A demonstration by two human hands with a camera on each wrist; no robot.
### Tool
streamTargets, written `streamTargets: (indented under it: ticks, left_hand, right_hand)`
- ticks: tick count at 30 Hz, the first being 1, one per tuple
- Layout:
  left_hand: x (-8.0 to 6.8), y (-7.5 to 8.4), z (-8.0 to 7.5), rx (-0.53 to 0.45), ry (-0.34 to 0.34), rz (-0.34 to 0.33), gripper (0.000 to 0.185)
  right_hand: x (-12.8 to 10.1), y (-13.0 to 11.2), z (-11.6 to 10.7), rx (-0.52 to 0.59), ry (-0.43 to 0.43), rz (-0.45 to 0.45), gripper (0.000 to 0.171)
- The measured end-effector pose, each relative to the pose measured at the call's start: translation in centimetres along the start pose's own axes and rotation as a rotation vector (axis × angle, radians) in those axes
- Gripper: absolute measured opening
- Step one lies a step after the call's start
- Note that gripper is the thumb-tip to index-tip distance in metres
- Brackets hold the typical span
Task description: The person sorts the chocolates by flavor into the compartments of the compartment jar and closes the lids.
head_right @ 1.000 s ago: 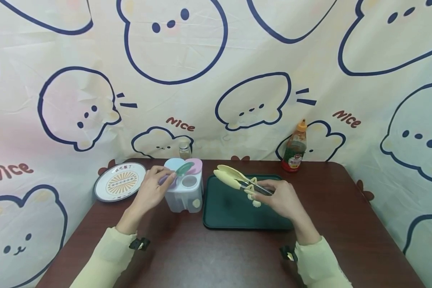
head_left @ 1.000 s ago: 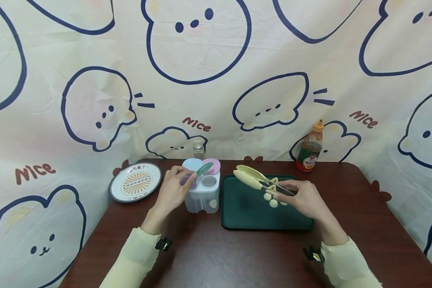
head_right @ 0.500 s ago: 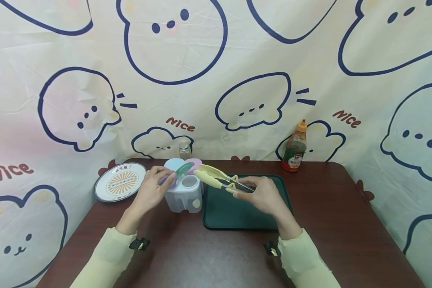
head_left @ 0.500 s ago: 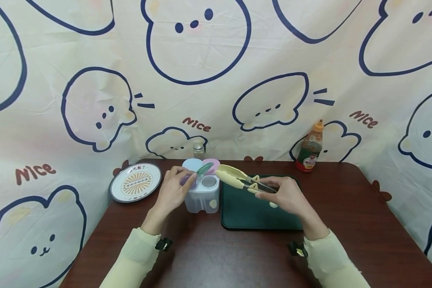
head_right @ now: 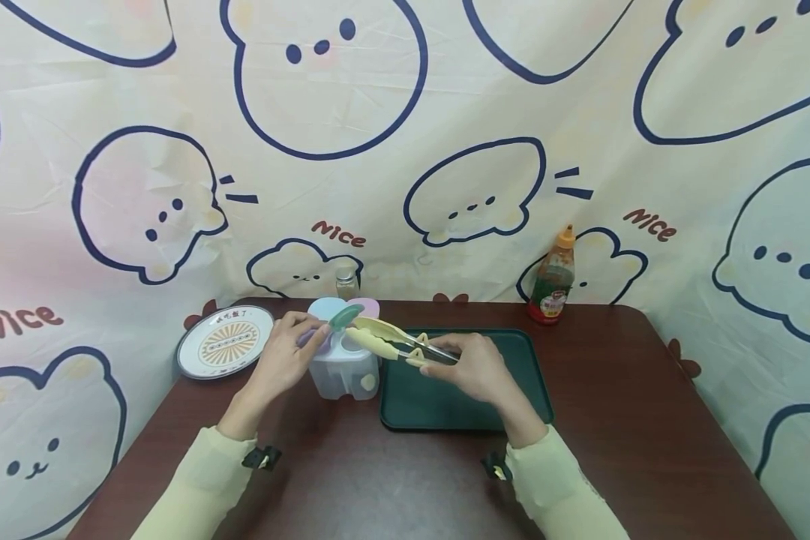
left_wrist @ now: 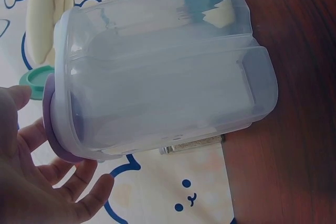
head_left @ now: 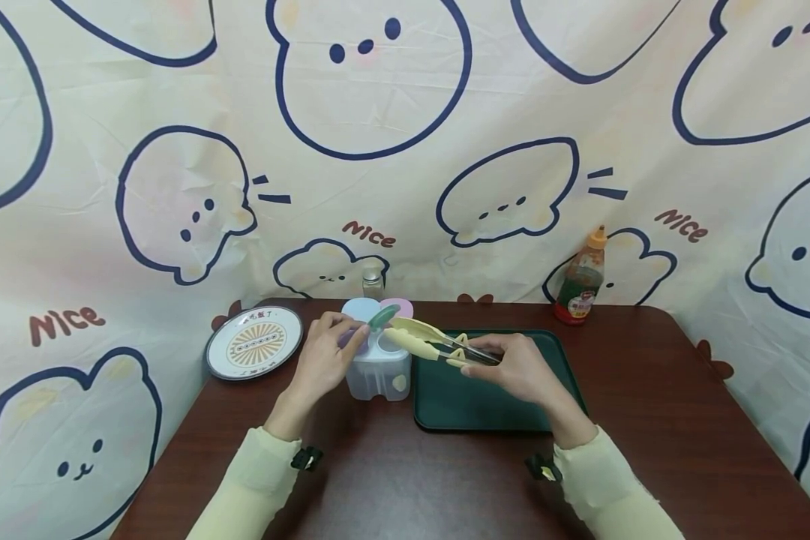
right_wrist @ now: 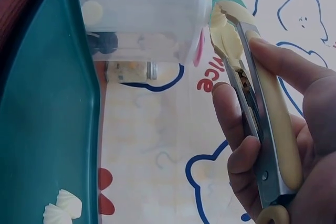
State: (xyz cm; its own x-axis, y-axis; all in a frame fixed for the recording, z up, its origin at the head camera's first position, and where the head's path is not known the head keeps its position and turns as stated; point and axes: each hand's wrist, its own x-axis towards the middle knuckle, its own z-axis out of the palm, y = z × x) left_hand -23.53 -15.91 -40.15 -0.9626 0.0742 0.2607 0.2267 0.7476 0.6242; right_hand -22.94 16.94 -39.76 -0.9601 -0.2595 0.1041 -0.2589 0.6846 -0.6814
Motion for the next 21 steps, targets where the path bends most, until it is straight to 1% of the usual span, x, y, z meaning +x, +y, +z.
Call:
streamTargets:
  ticks: [14,21]
  left_hand:
    - [-0.03,-0.04,-0.02,-0.002,-0.002,0.002,0.057]
    - [-0.04,0.0,-0.05,-0.002,-0.003,-0.002,0.057]
  right_hand:
    - [0.1,-0.27,0.23,-0.021,-0.007,0.001,0.047]
    - [-0.18,0.23,-0.32,-0.024,-0.009,0.014,0.048]
